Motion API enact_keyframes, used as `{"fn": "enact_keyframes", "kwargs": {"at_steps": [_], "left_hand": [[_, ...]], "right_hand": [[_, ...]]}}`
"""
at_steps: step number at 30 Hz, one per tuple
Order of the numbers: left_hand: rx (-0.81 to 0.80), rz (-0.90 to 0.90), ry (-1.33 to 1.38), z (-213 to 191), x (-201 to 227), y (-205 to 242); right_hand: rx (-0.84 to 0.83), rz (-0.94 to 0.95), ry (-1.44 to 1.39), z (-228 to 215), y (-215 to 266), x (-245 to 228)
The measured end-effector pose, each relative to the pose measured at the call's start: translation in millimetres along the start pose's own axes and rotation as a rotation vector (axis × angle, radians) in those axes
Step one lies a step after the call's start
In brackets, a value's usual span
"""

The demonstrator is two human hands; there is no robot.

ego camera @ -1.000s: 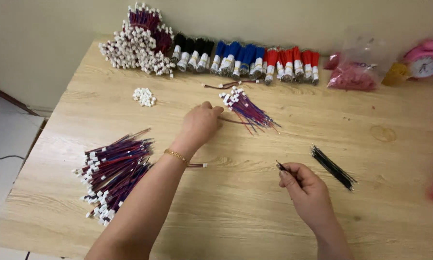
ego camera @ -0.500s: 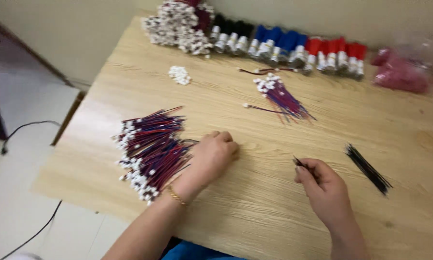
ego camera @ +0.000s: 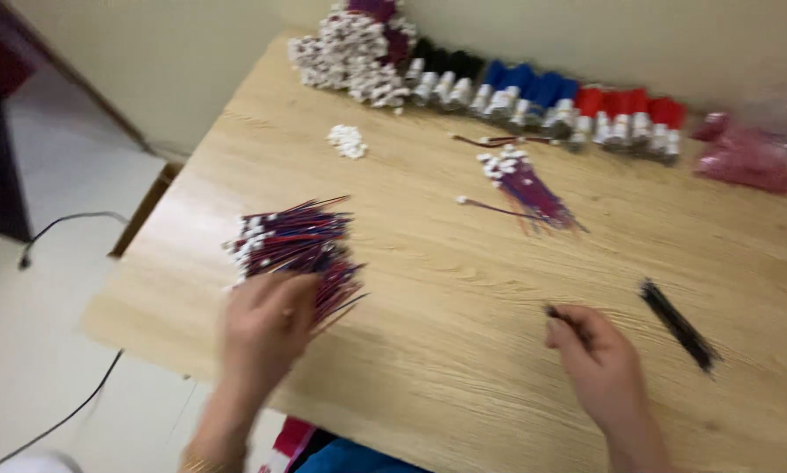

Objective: Bundling small wire harnesses with connectors using plastic ties

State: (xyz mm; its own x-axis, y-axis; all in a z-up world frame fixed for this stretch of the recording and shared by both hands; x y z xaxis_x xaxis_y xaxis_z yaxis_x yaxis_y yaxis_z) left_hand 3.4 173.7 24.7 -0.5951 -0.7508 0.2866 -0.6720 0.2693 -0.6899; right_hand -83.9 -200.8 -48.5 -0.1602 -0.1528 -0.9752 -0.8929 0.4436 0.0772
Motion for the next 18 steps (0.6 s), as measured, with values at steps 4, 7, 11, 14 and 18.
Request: {"fn": "enact_keyframes", "kwargs": {"at_steps": [4,7,11,14,18], "left_hand": [[-0.047,-0.024,-0.238,-14.6,-5.7,-13.6],[-0.006,0.017,-0.095,22.0,13.9,-45.8],[-0.309,-0.008,0.190,138.7,42.6,-86.6],[-0.469,0.158,0.067,223.3,57.5,-116.6],[-0.749,0.480,-0.190,279.9,84.9,-157.2]], "right_hand": [[-0.051,-0.030,0.009,4.0,-6.4,-2.6],[-0.083,0.049,0.013,10.7,-2.8,-35.0],[-0.095,-0.039,0.002,7.8,-7.4,-34.8],[-0.056,-0.047,0.030,-0.2,-9.2,-31.7],[0.001,0.018,0.007,-15.3,-14.5,-19.4]]}}
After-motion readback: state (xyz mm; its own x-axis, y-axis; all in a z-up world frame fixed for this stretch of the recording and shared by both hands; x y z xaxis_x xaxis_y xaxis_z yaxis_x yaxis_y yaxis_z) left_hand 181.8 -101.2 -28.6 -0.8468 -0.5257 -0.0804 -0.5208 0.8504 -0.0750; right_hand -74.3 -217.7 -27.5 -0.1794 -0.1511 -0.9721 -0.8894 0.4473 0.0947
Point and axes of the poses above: each hand's wrist, its own y-axis away from the middle knuckle, its own z-axis out of the palm, x = y × z, the point moved 1 cm from there along -y, towards the middle knuckle, and after that the axes turned 7 degrees about -y, right-handed, at the moved point
